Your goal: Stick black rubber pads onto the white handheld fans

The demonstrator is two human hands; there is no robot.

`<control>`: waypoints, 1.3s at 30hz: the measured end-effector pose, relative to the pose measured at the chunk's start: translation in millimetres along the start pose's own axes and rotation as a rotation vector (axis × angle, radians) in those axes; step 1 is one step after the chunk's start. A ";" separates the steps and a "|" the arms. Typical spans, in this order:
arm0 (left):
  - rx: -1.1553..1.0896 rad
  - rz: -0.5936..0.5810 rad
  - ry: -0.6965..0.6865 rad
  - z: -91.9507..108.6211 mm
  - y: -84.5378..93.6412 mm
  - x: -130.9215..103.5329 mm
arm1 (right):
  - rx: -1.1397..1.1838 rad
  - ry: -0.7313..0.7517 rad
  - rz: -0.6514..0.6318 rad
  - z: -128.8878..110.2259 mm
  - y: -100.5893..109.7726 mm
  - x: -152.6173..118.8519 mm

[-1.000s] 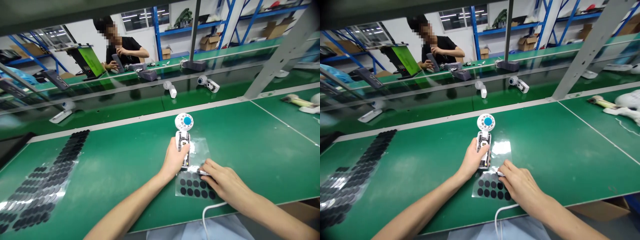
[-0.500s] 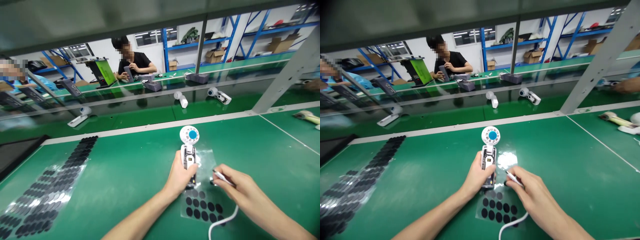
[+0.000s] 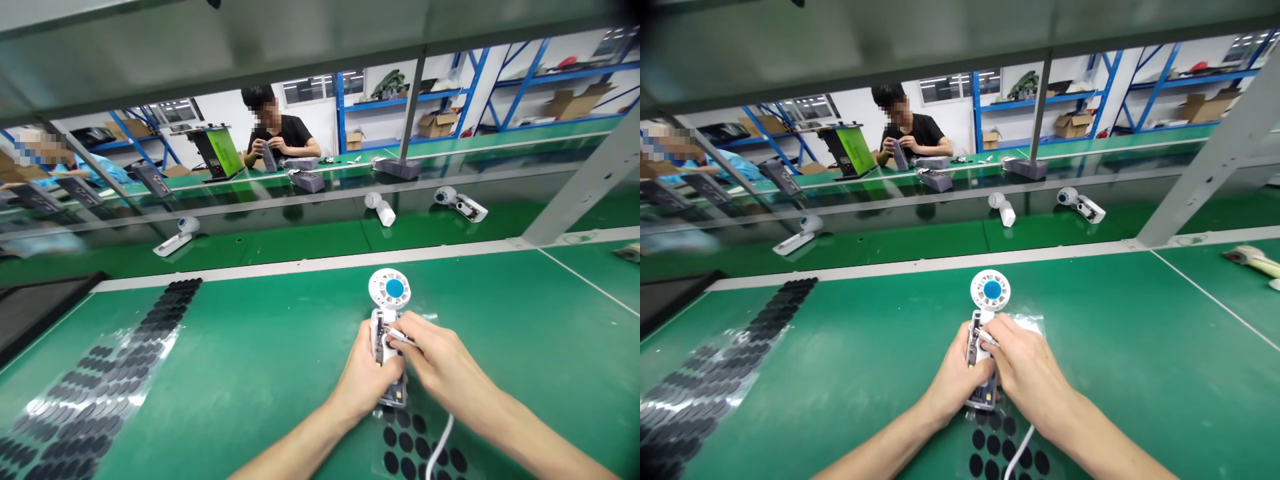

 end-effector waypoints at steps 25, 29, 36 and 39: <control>0.015 -0.012 -0.089 1.8 1.9 -1.7 | -0.073 0.101 0.085 -3.8 1.4 -8.3; 0.042 -0.008 -0.122 3.7 4.3 -2.6 | 0.023 0.141 0.145 -3.1 3.1 -15.5; -0.023 0.053 -0.031 -2.0 6.2 -0.2 | 0.106 0.167 0.165 1.0 -5.6 -25.1; -0.153 0.077 0.111 -13.5 2.6 -4.2 | 0.130 0.118 0.166 6.8 -5.6 -26.2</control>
Point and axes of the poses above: each hand's wrist, its own x-axis towards the middle knuckle, its own y-axis out of the back of the hand, z = x × y, the point moved 9 cm from there along x, towards the middle knuckle
